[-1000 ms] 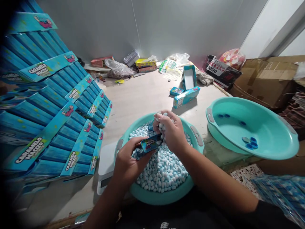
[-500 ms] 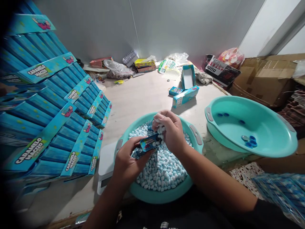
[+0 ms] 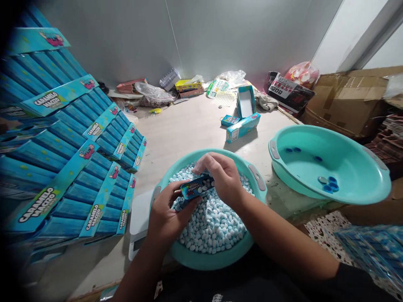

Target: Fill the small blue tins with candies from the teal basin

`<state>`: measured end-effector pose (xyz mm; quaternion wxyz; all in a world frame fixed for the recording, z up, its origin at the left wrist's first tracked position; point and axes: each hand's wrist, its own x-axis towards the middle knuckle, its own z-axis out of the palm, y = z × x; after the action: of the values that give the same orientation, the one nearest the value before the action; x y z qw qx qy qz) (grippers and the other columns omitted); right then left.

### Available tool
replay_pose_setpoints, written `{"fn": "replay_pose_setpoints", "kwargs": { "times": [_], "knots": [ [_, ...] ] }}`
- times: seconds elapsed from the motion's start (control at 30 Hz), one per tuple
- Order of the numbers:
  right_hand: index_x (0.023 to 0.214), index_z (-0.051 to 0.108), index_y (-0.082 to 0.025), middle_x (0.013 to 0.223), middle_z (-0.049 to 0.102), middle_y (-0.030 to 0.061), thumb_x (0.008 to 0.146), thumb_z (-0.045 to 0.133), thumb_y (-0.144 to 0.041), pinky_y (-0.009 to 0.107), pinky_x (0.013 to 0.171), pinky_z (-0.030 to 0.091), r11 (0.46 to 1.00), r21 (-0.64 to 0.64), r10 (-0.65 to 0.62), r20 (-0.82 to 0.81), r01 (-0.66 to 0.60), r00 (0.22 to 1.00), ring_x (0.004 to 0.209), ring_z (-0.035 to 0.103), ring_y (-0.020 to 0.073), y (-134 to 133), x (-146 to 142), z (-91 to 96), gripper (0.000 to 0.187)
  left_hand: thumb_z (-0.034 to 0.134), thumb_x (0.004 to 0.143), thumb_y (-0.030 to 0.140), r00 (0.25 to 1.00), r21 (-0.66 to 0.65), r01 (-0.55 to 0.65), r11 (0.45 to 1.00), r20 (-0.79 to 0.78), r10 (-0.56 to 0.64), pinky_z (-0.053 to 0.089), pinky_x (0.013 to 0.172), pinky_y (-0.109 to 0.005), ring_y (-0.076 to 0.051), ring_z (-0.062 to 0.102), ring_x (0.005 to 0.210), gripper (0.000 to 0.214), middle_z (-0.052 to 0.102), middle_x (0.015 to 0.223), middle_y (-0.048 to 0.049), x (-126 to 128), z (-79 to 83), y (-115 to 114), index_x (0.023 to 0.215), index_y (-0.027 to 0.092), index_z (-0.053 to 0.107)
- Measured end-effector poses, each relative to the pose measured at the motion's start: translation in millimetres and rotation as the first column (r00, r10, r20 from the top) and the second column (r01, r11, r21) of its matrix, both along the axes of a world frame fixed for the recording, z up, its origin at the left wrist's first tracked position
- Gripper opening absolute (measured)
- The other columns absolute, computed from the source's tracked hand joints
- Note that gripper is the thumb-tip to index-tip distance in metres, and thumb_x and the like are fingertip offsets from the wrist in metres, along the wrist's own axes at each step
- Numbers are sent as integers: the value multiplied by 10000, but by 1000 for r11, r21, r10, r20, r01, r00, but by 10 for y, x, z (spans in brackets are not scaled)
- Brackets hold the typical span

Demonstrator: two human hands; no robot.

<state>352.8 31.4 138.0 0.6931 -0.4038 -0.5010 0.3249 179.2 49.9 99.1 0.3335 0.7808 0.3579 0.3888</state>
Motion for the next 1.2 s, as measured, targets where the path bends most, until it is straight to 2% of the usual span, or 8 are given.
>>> {"fn": "replay_pose_setpoints", "kwargs": {
  "times": [0.1,0.27,0.43,0.67,0.83,0.97,1.1,1.2],
  "knots": [
    [869,680,-203,875,711,49,966,533,-393,349,824,547,999,-12,-32,199,35,980,873,671,174,-78,23,16,260,734,824,328,1000,8,-9,1000,-3,10,571,895,-359,-190,680,985,389,682,1106,-24,-1,6,1,1183,271,596],
    [979,687,-180,963,714,67,932,595,-287,321,811,556,976,-61,-165,415,209,895,899,673,166,-203,99,-24,149,733,821,332,998,3,-61,998,10,61,580,858,-348,-190,682,971,403,676,1114,-37,2,3,-7,1192,261,594],
    [953,718,-152,936,701,85,901,633,-254,313,746,551,974,-75,-120,624,212,772,862,665,170,-278,191,-144,142,726,825,336,995,30,-101,994,-3,101,579,847,-351,-184,675,958,395,671,1100,-35,13,2,-4,1189,261,592],
    [882,770,-156,756,595,36,909,638,-250,280,576,473,955,23,-236,666,297,708,644,551,121,-275,158,-207,164,717,831,312,998,81,-59,995,-19,61,578,854,-339,-180,654,1006,376,675,1099,-26,1,19,4,1182,270,589],
    [1010,741,-147,883,713,70,930,609,-228,315,712,530,961,52,-242,639,273,730,773,647,152,-322,128,-192,174,722,831,316,998,88,-59,994,-16,60,575,863,-340,-176,659,996,378,674,1096,-19,8,-1,7,1182,276,589],
    [1135,687,-160,928,704,81,950,572,-235,351,766,541,970,86,-232,599,227,766,854,652,174,-351,126,-157,231,733,823,322,997,59,-81,995,-4,81,579,857,-350,-187,666,992,393,667,1098,-30,18,-11,9,1184,266,589],
    [1023,726,-197,968,641,84,869,688,-270,385,802,543,972,153,-233,663,176,712,932,620,201,-329,119,-158,174,719,836,292,1000,83,19,996,5,-19,573,891,-362,-194,652,1027,369,670,1094,-39,15,14,-2,1181,251,592],
    [899,731,-206,957,621,76,872,671,-240,372,796,547,975,136,-220,675,175,705,921,618,189,-293,134,-183,74,717,838,296,1000,86,12,996,-2,-12,573,884,-361,-190,652,1013,354,677,1081,-40,15,29,-6,1168,245,599]
  ]
}}
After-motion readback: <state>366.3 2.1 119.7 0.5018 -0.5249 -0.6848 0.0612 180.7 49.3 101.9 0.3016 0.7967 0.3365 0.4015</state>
